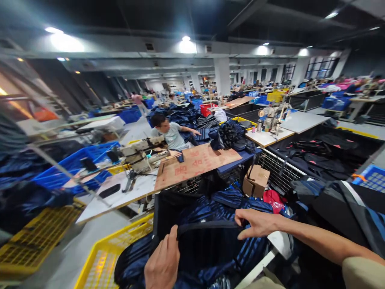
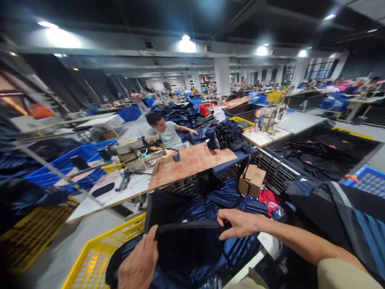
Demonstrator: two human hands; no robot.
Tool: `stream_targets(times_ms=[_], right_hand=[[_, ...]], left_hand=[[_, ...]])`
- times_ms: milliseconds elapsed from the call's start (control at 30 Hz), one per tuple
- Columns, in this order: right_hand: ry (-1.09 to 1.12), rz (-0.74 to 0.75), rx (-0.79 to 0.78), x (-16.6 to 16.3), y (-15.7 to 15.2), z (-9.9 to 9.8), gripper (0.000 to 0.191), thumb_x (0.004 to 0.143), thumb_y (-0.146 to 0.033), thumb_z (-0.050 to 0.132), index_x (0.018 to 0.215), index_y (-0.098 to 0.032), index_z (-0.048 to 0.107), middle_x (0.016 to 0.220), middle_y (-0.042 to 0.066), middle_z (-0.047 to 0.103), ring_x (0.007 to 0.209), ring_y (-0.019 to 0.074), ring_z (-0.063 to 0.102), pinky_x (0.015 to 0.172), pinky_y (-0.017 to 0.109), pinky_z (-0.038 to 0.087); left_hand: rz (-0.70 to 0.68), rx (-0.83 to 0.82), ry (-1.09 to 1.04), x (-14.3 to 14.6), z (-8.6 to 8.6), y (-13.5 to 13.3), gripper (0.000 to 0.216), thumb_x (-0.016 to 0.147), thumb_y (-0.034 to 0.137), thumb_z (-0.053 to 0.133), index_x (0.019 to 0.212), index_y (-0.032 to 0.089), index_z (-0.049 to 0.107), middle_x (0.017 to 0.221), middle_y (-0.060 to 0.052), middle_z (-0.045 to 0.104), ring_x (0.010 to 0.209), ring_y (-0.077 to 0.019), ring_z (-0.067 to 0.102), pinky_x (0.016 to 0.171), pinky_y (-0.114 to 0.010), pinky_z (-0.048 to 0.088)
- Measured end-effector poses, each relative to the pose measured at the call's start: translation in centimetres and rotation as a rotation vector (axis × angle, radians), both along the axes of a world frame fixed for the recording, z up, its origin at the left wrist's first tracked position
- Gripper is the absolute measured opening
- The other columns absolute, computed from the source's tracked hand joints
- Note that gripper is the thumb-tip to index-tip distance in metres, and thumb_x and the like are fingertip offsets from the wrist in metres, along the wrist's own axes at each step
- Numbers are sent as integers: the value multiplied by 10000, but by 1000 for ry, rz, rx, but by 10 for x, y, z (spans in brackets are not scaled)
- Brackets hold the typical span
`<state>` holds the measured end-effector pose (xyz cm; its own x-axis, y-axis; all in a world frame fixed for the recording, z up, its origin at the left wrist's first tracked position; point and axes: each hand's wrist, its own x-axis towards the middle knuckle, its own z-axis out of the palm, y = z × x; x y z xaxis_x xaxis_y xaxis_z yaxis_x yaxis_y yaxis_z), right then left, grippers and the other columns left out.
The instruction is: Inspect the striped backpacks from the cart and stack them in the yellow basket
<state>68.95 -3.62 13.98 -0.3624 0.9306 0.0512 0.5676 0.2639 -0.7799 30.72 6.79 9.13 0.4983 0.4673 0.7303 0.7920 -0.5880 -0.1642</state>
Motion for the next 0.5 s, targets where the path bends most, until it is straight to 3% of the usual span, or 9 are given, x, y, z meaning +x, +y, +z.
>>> stream_targets(times_ms=[133,267,333,400,500], right_hand=[[-55,-246,128,11,10,-23,219,971,-190,696,917,-242,490,921,-33,568,791,146,475,719,265,375],[-204,-483,263,33,27,-36,252,894,-33,568,1022,-246,522,955,-8,602,828,176,532,772,298,436],[-263,-498,329,38,30,-34,283,897,-24,556,1093,-227,568,1030,36,652,905,201,597,835,331,497],[-288,-470,443,33,28,-26,357,926,-61,604,1256,-194,604,1231,119,687,1112,244,648,971,388,542],[-326,-244,642,5,21,-9,555,982,-268,735,1507,-201,564,1497,178,641,1415,307,573,1206,493,467]], left_hand=[[-37,5,113,6,-15,-11,706,1015,115,526,1697,232,387,814,-12,730,686,-203,694,704,-346,536],[-140,-58,117,27,-23,-21,837,1028,96,527,1781,240,190,941,-50,806,765,-204,760,751,-330,581],[-144,-96,56,35,-25,-22,863,1047,104,524,1796,265,126,1046,-77,835,867,-223,802,790,-340,613],[-93,-114,-11,43,-24,-24,868,1057,122,528,1799,303,117,1087,-86,840,907,-248,817,787,-365,631],[-122,-99,-51,63,-20,-33,896,1036,112,577,1795,357,168,1024,-62,829,859,-243,813,745,-355,631]])
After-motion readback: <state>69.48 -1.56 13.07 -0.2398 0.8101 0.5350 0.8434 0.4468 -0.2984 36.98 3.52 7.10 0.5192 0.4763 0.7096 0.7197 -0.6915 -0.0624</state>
